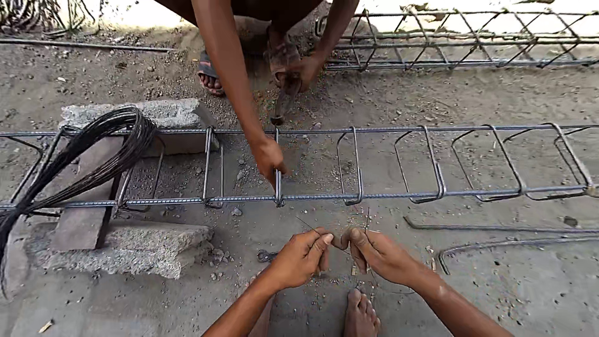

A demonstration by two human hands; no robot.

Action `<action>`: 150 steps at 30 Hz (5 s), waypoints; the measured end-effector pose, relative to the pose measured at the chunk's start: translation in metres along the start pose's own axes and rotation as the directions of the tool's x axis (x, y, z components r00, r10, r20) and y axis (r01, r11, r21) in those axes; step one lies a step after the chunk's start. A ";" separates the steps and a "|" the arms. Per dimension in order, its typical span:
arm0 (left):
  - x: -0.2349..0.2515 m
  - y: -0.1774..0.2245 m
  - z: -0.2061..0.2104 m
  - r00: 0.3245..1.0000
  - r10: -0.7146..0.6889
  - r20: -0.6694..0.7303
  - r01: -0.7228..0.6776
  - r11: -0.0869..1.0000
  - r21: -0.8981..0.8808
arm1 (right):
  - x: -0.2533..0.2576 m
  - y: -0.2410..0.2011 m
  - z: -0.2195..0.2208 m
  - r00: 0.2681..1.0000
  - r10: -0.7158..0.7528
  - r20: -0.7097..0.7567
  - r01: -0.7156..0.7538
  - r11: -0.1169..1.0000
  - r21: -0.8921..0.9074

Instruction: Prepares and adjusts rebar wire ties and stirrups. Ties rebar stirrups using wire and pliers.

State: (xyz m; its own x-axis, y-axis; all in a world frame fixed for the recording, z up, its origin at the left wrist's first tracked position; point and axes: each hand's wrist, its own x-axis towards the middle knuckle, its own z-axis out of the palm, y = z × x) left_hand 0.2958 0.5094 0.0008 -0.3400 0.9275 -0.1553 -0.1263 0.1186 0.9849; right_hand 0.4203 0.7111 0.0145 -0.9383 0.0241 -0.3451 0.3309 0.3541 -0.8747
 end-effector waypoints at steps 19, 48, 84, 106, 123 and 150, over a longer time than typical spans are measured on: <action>0.010 -0.021 0.049 0.986 -0.167 0.011 0.146 0.891 0.429 | -0.007 0.035 0.037 0.969 0.116 -0.220 -0.059 0.967 0.246; 0.012 -0.033 0.054 0.924 -0.083 -0.372 0.005 0.978 -0.206 | -0.021 0.038 0.041 0.976 0.169 0.134 -0.196 0.953 0.229; -0.062 0.043 -0.061 0.435 0.231 -0.870 -0.700 0.695 -0.166 | -0.049 0.098 0.015 0.903 -0.259 0.344 0.007 0.808 0.589; -0.088 0.002 -0.105 0.410 0.056 -0.910 -0.809 0.483 -0.335 | -0.046 0.054 0.012 0.838 -0.530 -0.134 0.398 0.423 0.814; -0.009 -0.025 0.011 0.673 -0.367 -0.643 -0.400 0.551 -0.733 | -0.051 0.017 -0.017 0.840 0.008 -0.543 0.540 0.099 0.836; 0.019 -0.033 0.080 0.900 -0.289 -0.327 0.078 0.844 -0.530 | -0.001 0.025 0.073 0.876 0.237 -0.420 0.071 0.798 0.598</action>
State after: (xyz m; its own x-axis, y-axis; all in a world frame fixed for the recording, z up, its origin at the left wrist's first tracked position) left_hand 0.3677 0.5511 -0.0282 -0.5746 0.6842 -0.4491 -0.6271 -0.0155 0.7788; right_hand 0.4368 0.6513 -0.0319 -0.7863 0.4973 -0.3665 0.2580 -0.2747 -0.9263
